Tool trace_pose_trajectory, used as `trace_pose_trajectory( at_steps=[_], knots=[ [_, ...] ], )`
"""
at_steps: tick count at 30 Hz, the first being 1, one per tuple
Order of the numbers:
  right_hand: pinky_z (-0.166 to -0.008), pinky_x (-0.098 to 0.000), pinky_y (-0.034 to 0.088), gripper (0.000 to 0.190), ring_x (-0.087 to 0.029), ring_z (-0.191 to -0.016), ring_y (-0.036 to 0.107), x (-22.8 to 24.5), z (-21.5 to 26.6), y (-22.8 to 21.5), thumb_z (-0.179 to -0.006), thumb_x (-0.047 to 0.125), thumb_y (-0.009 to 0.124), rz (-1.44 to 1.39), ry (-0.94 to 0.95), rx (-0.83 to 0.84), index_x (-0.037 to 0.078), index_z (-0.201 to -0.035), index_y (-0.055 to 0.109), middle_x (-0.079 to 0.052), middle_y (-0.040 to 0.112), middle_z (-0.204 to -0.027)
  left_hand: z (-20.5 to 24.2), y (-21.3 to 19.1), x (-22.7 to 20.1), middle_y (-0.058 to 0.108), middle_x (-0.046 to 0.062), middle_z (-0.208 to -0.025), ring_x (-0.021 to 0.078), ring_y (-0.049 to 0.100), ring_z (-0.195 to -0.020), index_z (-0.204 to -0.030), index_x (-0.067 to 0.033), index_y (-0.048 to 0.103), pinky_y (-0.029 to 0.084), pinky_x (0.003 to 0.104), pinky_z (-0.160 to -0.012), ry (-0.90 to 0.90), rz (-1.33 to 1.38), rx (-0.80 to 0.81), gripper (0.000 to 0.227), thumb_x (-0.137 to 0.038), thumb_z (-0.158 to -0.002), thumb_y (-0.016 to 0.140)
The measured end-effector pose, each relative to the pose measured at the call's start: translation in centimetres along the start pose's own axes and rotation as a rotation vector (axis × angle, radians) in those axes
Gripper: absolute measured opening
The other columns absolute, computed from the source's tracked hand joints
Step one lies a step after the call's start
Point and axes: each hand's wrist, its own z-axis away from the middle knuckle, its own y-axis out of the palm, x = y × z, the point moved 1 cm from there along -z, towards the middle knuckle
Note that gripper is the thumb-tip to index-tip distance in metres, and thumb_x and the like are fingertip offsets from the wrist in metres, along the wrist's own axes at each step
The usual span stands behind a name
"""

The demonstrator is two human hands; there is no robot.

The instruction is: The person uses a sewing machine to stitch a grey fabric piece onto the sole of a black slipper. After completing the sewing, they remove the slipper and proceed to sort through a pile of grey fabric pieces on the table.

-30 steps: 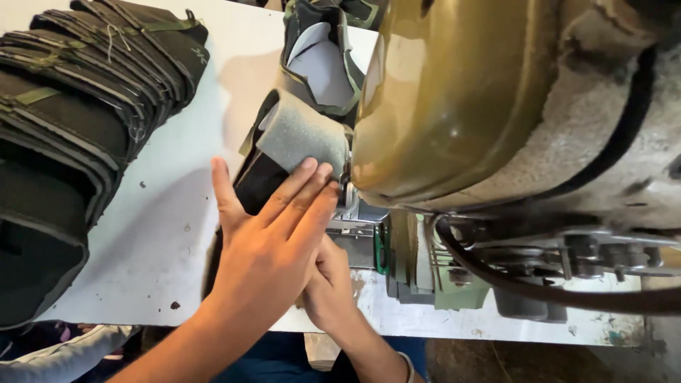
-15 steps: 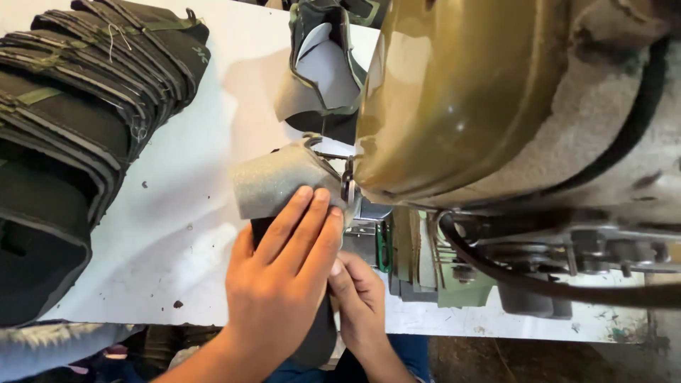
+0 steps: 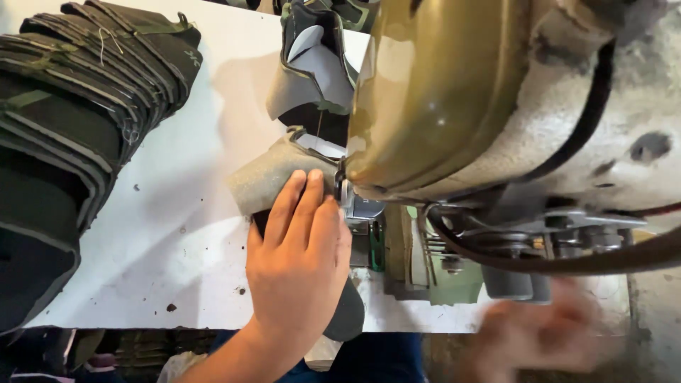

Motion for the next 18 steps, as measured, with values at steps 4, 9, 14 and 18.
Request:
trace_pose_trajectory(
  at_steps=[4,9,14,18],
  knots=[
    [-0.098,-0.04,0.045,0.017,-0.027,-0.119,0.054,4.0,-2.2,-0.8,-0.116,-0.002,0.055,-1.732,0.419,0.182,-0.007,-0.132,0.053,-0.023,0.058,-0.126,-0.9,0.1,0.4,0.071,0.012,-0.127,0.0272,0.065,-0.125,-0.094,-0.0048,0.062,0.051,0.047,-0.088,-0.037,0.074,-0.005,0.011,-0.007,-0.087,0.07],
    [-0.108,-0.0451,0.04,0.023,-0.032,-0.131,0.046,5.8,-5.3,2.2,-0.119,0.007,0.056,-2.7,1.232,0.203,-0.004,-0.136,0.044,-0.024,0.048,-0.135,-0.7,0.4,0.6,0.071,0.012,-0.126,0.0268,0.065,-0.127,-0.091,-0.005,0.059,0.051,0.049,-0.086,-0.054,0.081,0.0,0.009,-0.006,-0.087,0.068],
    [-0.108,-0.0504,0.045,0.029,-0.033,-0.122,0.052,9.7,-7.1,0.6,-0.111,0.017,0.054,-3.216,2.304,0.133,-0.005,-0.127,0.047,-0.021,0.049,-0.124,2.1,1.9,1.7,0.064,0.013,-0.141,0.028,0.058,-0.136,-0.111,-0.0036,0.062,0.045,0.058,-0.103,0.071,0.119,-0.083,0.019,-0.01,-0.094,0.065],
    [-0.106,-0.0493,0.045,0.027,-0.031,-0.12,0.053,13.7,-7.5,-1.9,-0.111,0.017,0.054,-3.195,2.354,0.108,-0.004,-0.127,0.047,-0.02,0.05,-0.123,2.5,3.5,2.7,0.059,0.013,-0.146,0.0296,0.053,-0.141,-0.115,-0.0043,0.06,0.042,0.06,-0.108,0.147,0.151,-0.175,0.02,-0.013,-0.097,0.064]
  ],
)
